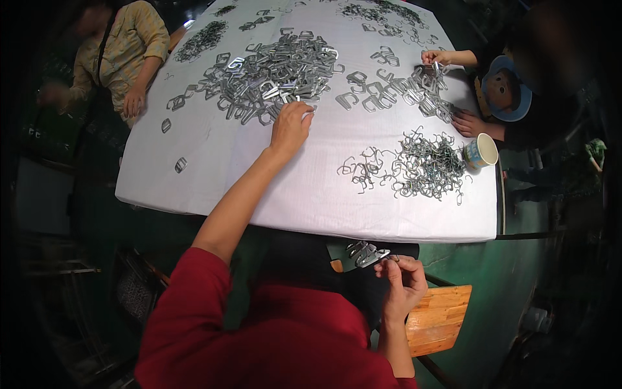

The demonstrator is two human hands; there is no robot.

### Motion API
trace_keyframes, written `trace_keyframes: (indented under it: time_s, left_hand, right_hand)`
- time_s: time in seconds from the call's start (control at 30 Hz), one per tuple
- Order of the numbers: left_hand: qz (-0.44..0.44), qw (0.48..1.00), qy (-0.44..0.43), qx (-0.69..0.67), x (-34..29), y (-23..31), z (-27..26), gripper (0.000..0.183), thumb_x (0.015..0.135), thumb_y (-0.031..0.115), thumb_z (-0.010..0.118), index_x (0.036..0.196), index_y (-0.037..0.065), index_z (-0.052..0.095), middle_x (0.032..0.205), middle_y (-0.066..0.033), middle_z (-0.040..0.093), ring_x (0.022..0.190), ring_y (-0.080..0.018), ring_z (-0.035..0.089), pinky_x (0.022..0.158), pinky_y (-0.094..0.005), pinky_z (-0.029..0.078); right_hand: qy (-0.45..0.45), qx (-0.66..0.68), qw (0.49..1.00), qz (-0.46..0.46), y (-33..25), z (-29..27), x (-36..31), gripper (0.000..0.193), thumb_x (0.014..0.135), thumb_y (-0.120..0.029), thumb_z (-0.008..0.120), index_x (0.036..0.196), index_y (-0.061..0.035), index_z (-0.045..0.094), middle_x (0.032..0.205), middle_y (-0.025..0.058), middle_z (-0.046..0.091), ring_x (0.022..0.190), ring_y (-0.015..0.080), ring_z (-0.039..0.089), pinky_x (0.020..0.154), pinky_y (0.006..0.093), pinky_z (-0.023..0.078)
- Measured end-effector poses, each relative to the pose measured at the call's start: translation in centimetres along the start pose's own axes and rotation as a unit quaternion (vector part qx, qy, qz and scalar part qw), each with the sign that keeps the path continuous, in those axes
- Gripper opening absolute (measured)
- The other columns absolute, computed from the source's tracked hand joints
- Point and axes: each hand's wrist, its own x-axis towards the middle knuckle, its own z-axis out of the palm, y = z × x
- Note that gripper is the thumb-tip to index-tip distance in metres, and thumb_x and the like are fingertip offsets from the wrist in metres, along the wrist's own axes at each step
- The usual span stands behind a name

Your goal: The person takes metal hooks from a table and hangs them onto a rack.

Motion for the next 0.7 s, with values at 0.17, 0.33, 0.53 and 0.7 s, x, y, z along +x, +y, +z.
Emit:
trace_keyframes:
  time_s: [0.17,0.33,0.53,0.7]
  left_hand:
    - [-0.019,0.994,0.03,0.104,6.6,-4.3,1.5,0.029,0.079,0.009,0.06,0.107,0.001,0.061,0.117,-0.0148,0.055,0.11,-0.031,0.047,0.093,-0.0407,0.04]
    - [0.055,0.957,-0.201,0.2,9.5,-3.4,1.7,0.043,0.073,-0.001,0.054,0.115,0.008,0.058,0.13,-0.0072,0.048,0.12,-0.0291,0.041,0.097,-0.0438,0.038]
    - [0.089,0.947,-0.256,0.17,10.2,-5.1,0.0,0.025,0.073,0.009,0.064,0.098,0.007,0.062,0.109,-0.0086,0.058,0.104,-0.0296,0.054,0.084,-0.039,0.048]
    - [0.054,0.964,-0.217,0.145,10.0,-2.9,-1.4,0.019,0.073,0.011,0.066,0.091,0.006,0.062,0.092,-0.0098,0.061,0.093,-0.03,0.057,0.079,-0.0399,0.049]
  right_hand:
    - [0.013,-0.016,1.0,0.002,0.0,0.3,-0.2,0.007,0.083,0.006,0.06,0.086,0.0025,0.055,0.081,0.0117,0.058,0.066,0.0166,0.062,0.059,0.0257,0.053]
    - [0.023,-0.024,0.999,0.002,0.1,-0.6,-0.1,0.007,0.083,0.006,0.061,0.087,0.003,0.056,0.082,0.0125,0.059,0.067,0.0171,0.062,0.059,0.0261,0.053]
    - [-0.012,-0.032,0.999,-0.008,1.1,-0.9,0.0,0.007,0.084,0.003,0.061,0.088,0.0025,0.055,0.082,0.013,0.061,0.067,0.0196,0.064,0.056,0.0272,0.054]
    - [-0.016,-0.027,0.999,-0.01,1.4,-1.1,-0.3,0.007,0.084,0.003,0.061,0.088,0.003,0.055,0.083,0.0131,0.061,0.067,0.0199,0.064,0.056,0.0276,0.054]
